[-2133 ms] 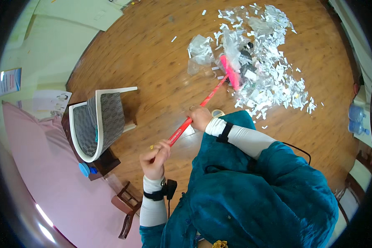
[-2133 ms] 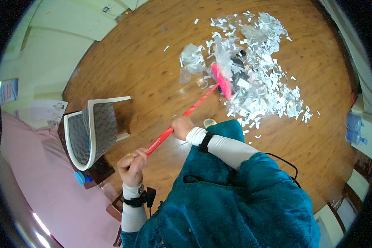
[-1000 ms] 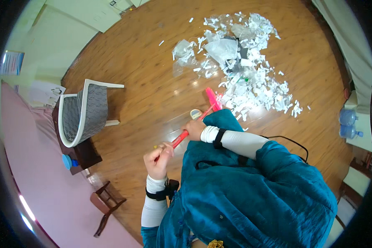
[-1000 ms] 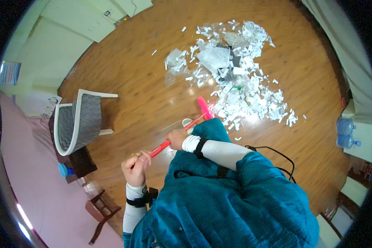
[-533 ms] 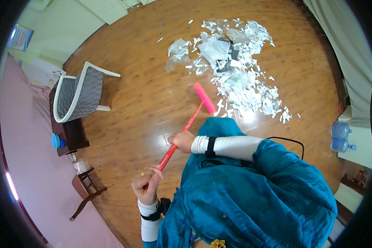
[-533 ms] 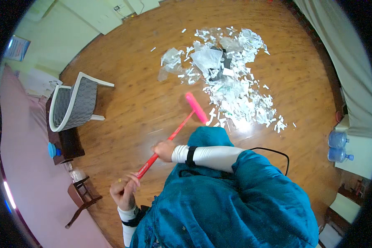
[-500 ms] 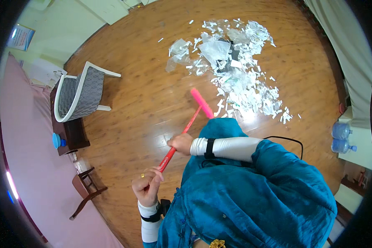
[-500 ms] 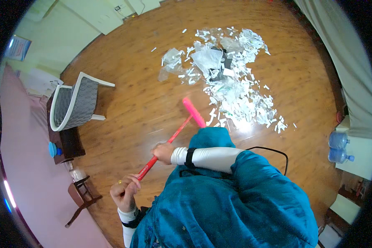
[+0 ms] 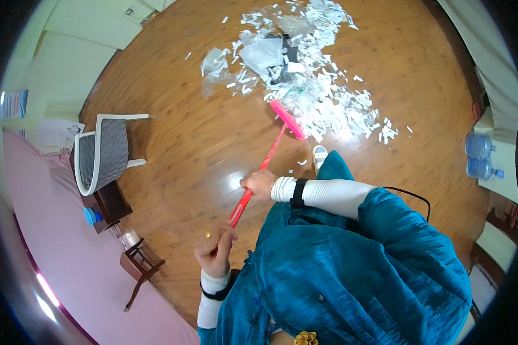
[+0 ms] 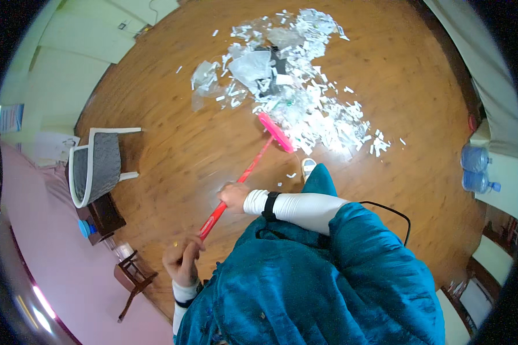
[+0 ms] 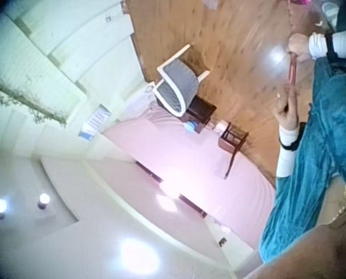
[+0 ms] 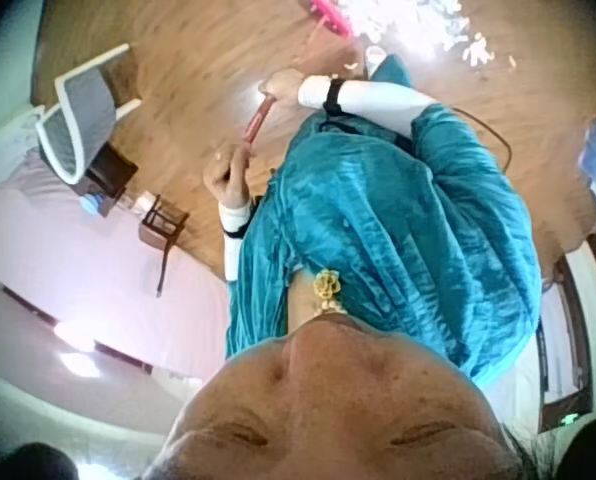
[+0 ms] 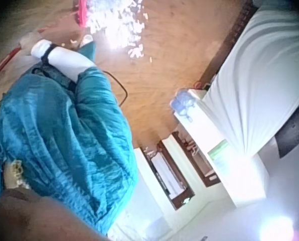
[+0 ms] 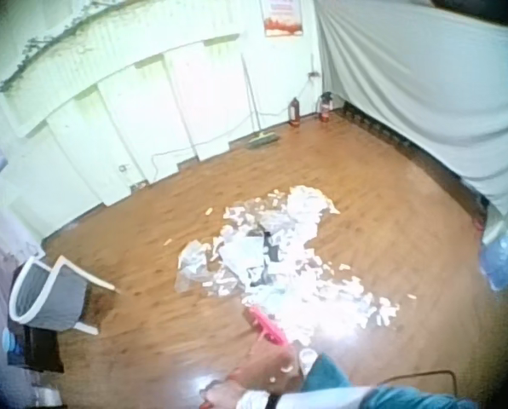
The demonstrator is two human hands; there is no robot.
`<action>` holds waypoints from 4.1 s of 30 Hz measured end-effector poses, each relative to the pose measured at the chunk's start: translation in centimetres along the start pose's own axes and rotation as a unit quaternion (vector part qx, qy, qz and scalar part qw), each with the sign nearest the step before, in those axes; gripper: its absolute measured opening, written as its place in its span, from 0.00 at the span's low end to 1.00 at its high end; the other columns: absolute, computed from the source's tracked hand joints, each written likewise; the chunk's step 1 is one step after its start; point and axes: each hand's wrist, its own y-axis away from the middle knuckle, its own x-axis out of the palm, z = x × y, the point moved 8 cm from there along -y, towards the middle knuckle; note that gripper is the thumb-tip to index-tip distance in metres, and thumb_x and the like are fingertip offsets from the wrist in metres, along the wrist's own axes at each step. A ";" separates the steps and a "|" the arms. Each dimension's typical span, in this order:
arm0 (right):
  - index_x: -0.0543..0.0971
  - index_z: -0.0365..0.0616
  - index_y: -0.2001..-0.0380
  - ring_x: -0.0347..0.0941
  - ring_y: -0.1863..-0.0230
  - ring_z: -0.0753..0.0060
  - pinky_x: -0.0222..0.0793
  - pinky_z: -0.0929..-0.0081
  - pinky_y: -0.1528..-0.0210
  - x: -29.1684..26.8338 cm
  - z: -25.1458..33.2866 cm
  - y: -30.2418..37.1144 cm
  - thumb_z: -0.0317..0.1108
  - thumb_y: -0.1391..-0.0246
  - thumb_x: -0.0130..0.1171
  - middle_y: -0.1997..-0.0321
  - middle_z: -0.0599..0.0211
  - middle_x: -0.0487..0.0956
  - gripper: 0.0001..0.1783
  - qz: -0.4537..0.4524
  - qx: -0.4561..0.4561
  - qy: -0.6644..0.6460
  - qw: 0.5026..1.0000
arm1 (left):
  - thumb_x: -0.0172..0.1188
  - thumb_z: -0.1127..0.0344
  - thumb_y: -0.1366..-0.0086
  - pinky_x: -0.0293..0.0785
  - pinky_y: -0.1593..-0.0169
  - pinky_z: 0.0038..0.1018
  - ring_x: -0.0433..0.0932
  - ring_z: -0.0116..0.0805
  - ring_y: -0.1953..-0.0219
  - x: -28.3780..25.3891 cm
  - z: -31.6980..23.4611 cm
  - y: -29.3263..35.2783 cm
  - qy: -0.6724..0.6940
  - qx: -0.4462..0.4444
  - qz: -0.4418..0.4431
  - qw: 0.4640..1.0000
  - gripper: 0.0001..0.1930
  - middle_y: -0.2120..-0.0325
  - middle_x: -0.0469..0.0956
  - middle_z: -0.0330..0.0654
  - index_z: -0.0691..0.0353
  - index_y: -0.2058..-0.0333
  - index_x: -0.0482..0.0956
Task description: Sweeping paper and plastic trash into a pile on a wooden floor using a pink broom.
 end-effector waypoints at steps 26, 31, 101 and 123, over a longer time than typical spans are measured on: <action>0.79 0.45 0.70 0.76 0.62 0.48 0.72 0.53 0.61 -24.0 -9.7 10.5 0.30 0.60 0.61 0.69 0.56 0.78 0.09 -0.181 0.027 0.086 0.979 | 0.52 0.80 0.45 0.72 0.58 0.42 0.69 0.36 0.80 19.1 -11.5 -8.5 0.060 0.199 0.115 0.971 0.16 0.88 0.67 0.42 0.65 0.90 0.61; 0.80 0.45 0.71 0.76 0.63 0.48 0.71 0.52 0.62 -23.1 -9.3 17.4 0.32 0.60 0.61 0.70 0.56 0.78 0.09 -0.249 0.086 0.030 0.964 | 0.53 0.77 0.46 0.70 0.66 0.41 0.65 0.35 0.84 21.6 -14.9 -8.5 0.124 0.194 0.249 0.941 0.17 0.89 0.66 0.42 0.63 0.90 0.59; 0.76 0.45 0.67 0.76 0.65 0.46 0.71 0.51 0.65 3.1 1.0 32.4 0.32 0.57 0.63 0.69 0.54 0.77 0.11 0.054 -0.089 0.015 0.994 | 0.49 0.84 0.44 0.58 0.76 0.25 0.64 0.28 0.83 24.8 -6.9 26.0 0.083 0.117 -0.259 0.955 0.14 0.88 0.66 0.41 0.66 0.87 0.62; 0.78 0.48 0.60 0.76 0.64 0.48 0.70 0.53 0.62 -12.4 -12.8 41.0 0.34 0.56 0.64 0.70 0.55 0.78 0.16 -0.115 0.001 -0.050 0.992 | 0.51 0.82 0.41 0.73 0.63 0.34 0.70 0.31 0.77 41.9 -12.8 15.4 -0.001 0.126 0.013 0.992 0.14 0.85 0.70 0.41 0.66 0.85 0.67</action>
